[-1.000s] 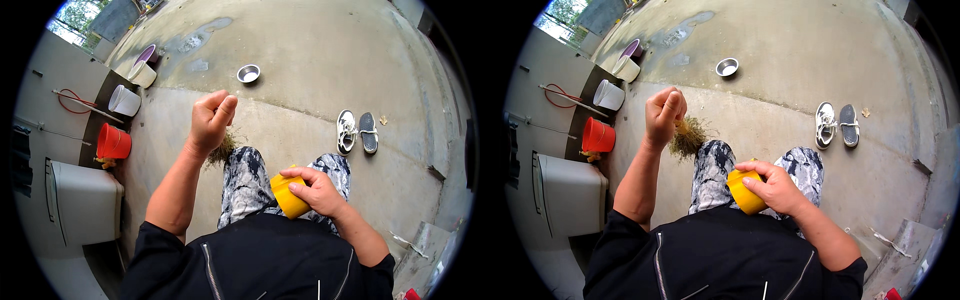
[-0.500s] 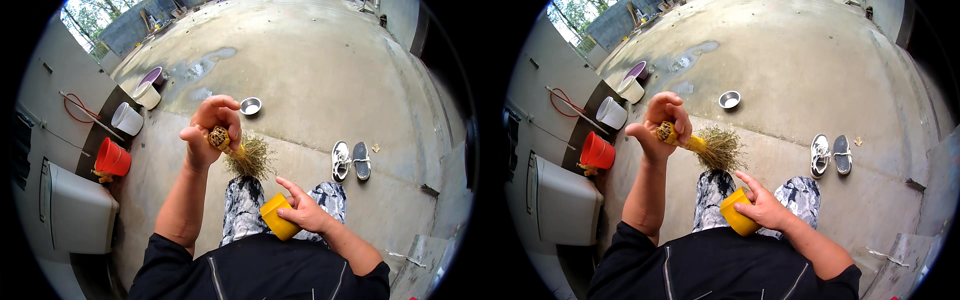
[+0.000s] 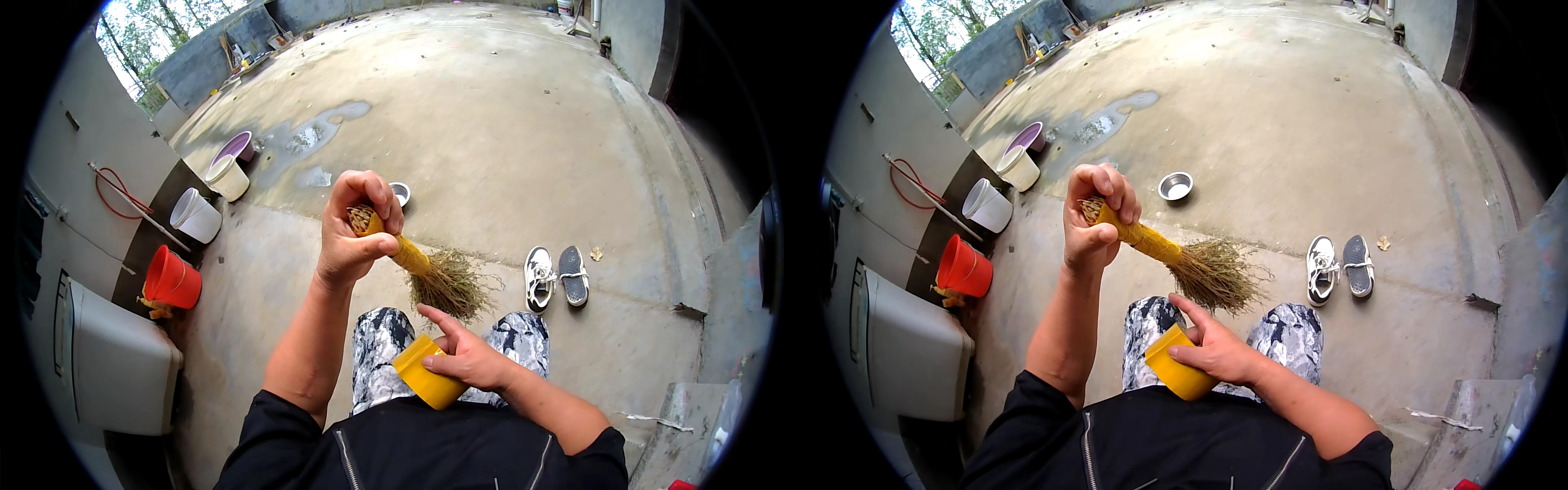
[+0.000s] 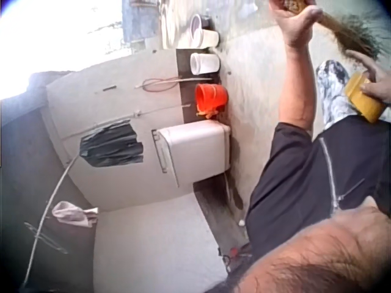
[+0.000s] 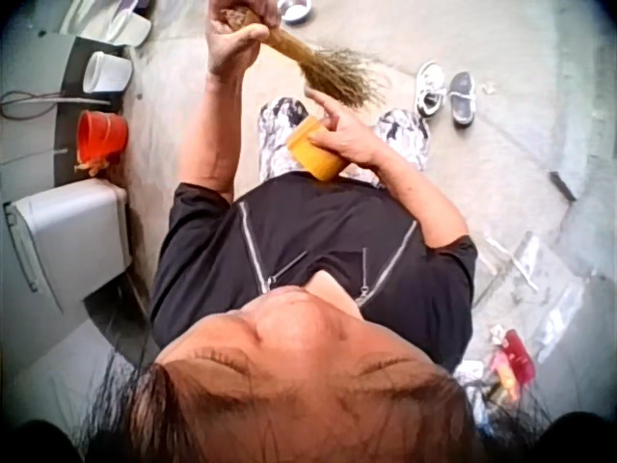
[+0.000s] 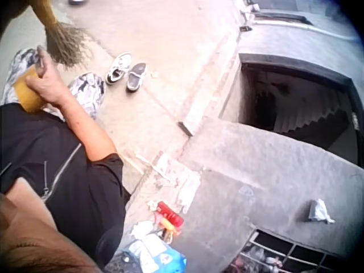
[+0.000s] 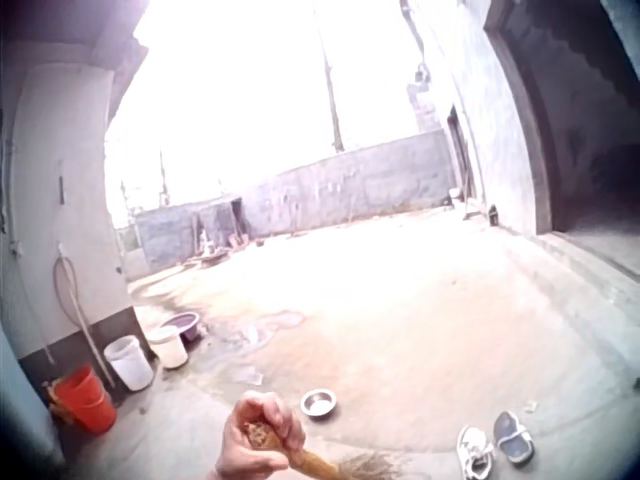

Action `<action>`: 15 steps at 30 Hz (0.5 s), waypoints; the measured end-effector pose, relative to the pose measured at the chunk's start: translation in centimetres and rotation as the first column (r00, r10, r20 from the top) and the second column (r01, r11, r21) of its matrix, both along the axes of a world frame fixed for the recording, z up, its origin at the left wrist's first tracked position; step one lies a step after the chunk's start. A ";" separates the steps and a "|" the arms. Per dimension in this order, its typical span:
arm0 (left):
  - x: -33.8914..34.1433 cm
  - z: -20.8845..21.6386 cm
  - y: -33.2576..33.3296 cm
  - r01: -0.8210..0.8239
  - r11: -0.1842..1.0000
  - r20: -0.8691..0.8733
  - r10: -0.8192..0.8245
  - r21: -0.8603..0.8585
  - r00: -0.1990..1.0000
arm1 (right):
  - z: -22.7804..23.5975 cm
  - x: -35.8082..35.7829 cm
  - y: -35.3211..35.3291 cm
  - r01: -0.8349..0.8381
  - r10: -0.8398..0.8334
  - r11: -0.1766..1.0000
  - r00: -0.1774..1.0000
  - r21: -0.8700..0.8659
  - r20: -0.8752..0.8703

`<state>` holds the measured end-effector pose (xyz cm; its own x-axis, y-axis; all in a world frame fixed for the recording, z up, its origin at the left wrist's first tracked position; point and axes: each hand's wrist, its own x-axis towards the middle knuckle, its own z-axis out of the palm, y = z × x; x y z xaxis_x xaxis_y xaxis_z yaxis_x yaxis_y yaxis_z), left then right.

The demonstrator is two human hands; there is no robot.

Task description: The person sits on a concrete patio and wraps the handle of a straw broom with yellow tape. They then move indoors, retrieve a string, and tie it around the taped handle to secure it.

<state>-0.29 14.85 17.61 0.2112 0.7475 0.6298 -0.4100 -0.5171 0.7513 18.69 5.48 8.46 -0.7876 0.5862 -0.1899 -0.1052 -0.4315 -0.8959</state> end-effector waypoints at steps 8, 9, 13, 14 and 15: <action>2.0 -1.1 -1.3 -0.097 0.994 -0.121 0.091 -0.043 0.988 | 0.1 0.0 0.0 -0.007 0.008 1.000 0.999 0.030 -0.034; 2.0 -1.2 -1.5 -0.074 0.996 -0.103 0.068 -0.055 0.992 | 0.3 -0.1 -0.1 0.001 0.000 1.000 0.999 0.018 -0.055; 2.3 -1.3 -2.3 -0.021 0.995 -0.047 0.017 -0.094 0.999 | 0.5 0.2 -0.3 0.014 -0.012 0.998 1.000 0.056 -0.026; 2.2 -1.2 -2.4 -0.041 0.996 -0.064 0.035 -0.084 0.997 | 0.8 0.2 -0.3 0.061 -0.059 0.994 0.998 0.087 -0.032; 2.3 -1.3 -2.5 -0.055 0.995 -0.078 0.048 -0.087 0.996 | 0.9 0.6 -0.3 0.076 -0.074 0.995 0.997 0.065 -0.029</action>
<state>1.98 12.35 16.32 0.2158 0.8111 0.5436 -0.3250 -0.4653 0.8233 19.31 5.22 9.37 -0.7452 0.6544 -0.1284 -0.1591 -0.3614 -0.9187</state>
